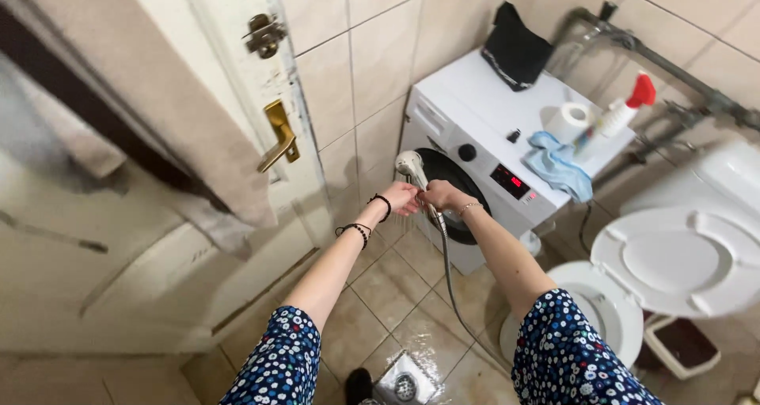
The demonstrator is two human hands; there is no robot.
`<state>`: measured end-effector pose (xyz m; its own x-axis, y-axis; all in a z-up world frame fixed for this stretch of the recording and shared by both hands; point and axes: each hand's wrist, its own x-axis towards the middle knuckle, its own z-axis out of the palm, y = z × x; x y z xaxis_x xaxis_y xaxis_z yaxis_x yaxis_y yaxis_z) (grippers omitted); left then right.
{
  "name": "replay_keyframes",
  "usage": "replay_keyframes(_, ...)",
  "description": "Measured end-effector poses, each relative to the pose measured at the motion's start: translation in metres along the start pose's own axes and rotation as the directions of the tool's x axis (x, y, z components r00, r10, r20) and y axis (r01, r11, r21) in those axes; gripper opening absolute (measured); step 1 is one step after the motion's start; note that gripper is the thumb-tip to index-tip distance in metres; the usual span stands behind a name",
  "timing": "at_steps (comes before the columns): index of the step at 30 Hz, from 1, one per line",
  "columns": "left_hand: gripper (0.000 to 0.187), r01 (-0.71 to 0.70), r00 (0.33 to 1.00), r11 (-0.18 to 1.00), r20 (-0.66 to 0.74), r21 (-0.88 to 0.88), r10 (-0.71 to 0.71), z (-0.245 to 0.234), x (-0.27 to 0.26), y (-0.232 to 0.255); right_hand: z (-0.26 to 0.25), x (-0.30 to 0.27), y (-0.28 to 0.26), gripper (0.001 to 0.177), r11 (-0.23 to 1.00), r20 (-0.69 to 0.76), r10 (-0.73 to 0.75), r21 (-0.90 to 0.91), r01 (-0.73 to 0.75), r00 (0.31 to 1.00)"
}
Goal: The person uses a handheld shower head to spray water on the bathroom walls, floor, toilet, and bathtub. They lift the toilet seat and lid to rinse the interior of the bowl and then spray the surrounding floor area.
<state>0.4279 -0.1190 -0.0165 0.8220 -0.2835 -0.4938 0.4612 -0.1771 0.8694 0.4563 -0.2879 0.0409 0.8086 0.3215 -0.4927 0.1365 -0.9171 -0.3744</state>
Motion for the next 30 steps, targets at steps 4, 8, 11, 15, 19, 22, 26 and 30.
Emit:
replay_keyframes(4,0.049,-0.009,0.997,0.995,0.073,0.098,0.002,0.019,-0.010,0.028,0.001,0.005,0.036,0.043,0.988,0.042,0.095,0.114,-0.099,0.995)
replay_keyframes(8,0.045,-0.044,0.982,0.988,0.186,0.150,0.016,0.054,0.034,0.019,-0.025,-0.052,0.040,0.041,0.965,0.039,0.183,0.183,-0.187,0.982)
replay_keyframes(11,0.044,-0.022,0.963,0.988,0.269,0.154,-0.021,0.091,0.062,0.018,-0.042,-0.084,0.056,0.046,0.939,0.075,0.226,0.249,-0.238,0.971)
replay_keyframes(15,0.049,-0.067,0.940,0.974,0.341,0.215,-0.011,0.138,0.050,0.047,-0.053,-0.108,0.092,0.040,0.895,0.086,0.358,0.252,-0.368,0.930)
replay_keyframes(19,0.047,-0.122,0.881,0.961,0.474,0.249,-0.010,0.183,0.078,0.046,-0.053,-0.125,0.139,0.042,0.810,0.149,0.435,0.367,-0.458,0.888)
replay_keyframes(22,0.059,-0.125,0.833,0.936,0.547,0.329,-0.081,0.219,0.089,0.055,-0.057,-0.151,0.166,0.042,0.794,0.092,0.498,0.352,-0.496,0.862)
replay_keyframes(26,0.060,-0.162,0.769,0.909,0.626,0.383,-0.127,0.264,0.099,0.073,-0.059,-0.175,0.214,0.040,0.690,0.088,0.612,0.427,-0.585,0.786)
replay_keyframes(30,0.059,-0.203,0.707,0.901,0.694,0.384,-0.136,0.309,0.116,0.090,-0.085,-0.209,0.221,0.035,0.634,0.090,0.669,0.448,-0.630,0.738)
